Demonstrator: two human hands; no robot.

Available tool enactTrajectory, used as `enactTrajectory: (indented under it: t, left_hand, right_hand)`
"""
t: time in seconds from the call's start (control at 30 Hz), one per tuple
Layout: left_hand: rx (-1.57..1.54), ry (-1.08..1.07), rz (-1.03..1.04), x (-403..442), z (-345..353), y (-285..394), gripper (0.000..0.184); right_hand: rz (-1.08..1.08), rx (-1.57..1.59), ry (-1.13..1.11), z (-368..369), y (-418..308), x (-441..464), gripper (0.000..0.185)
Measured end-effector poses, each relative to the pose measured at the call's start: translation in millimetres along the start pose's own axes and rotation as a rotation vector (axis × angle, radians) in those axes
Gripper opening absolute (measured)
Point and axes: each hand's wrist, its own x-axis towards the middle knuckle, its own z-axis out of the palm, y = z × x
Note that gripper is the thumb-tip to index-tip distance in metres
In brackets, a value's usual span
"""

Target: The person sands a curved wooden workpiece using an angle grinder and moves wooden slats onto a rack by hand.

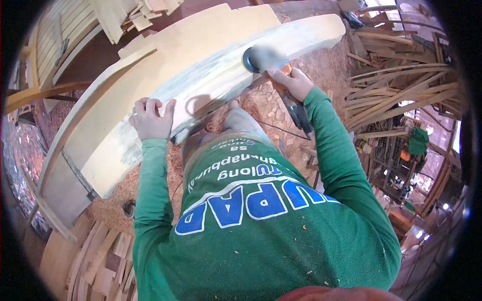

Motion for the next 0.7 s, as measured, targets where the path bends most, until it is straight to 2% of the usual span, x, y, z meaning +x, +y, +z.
enactTrajectory:
  t: [0.2, 0.3, 0.4, 0.5, 0.6, 0.7]
  left_hand:
    - [0.013, -0.005, -0.036, 4.4, 9.9, 6.4, 0.033]
    - [0.012, -0.054, -0.083, 5.3, 8.5, 8.3, 0.03]
    - [0.033, -0.038, -0.064, 6.0, 10.1, 8.3, 0.029]
    - [0.027, -0.066, -0.082, 5.8, 7.7, 10.5, 0.03]
    - [0.023, -0.09, -0.104, 6.7, 9.2, 10.8, 0.029]
    - [0.003, -0.072, -0.109, 4.4, 13.1, 5.9, 0.029]
  right_hand:
    - [0.111, -0.07, -0.012, -60.3, -1.2, 7.4, 0.073]
    - [0.05, -0.041, 0.085, -74.3, 18.9, 21.8, 0.078]
    - [0.116, 0.006, 0.077, -100.3, 18.4, 23.4, 0.082]
    - [0.028, 0.121, 0.181, -115.0, 43.3, 38.1, 0.068]
    - [0.146, 0.098, 0.141, -142.8, 40.6, 35.4, 0.08]
    - [0.139, 0.214, 0.179, -158.1, 54.8, 44.2, 0.077]
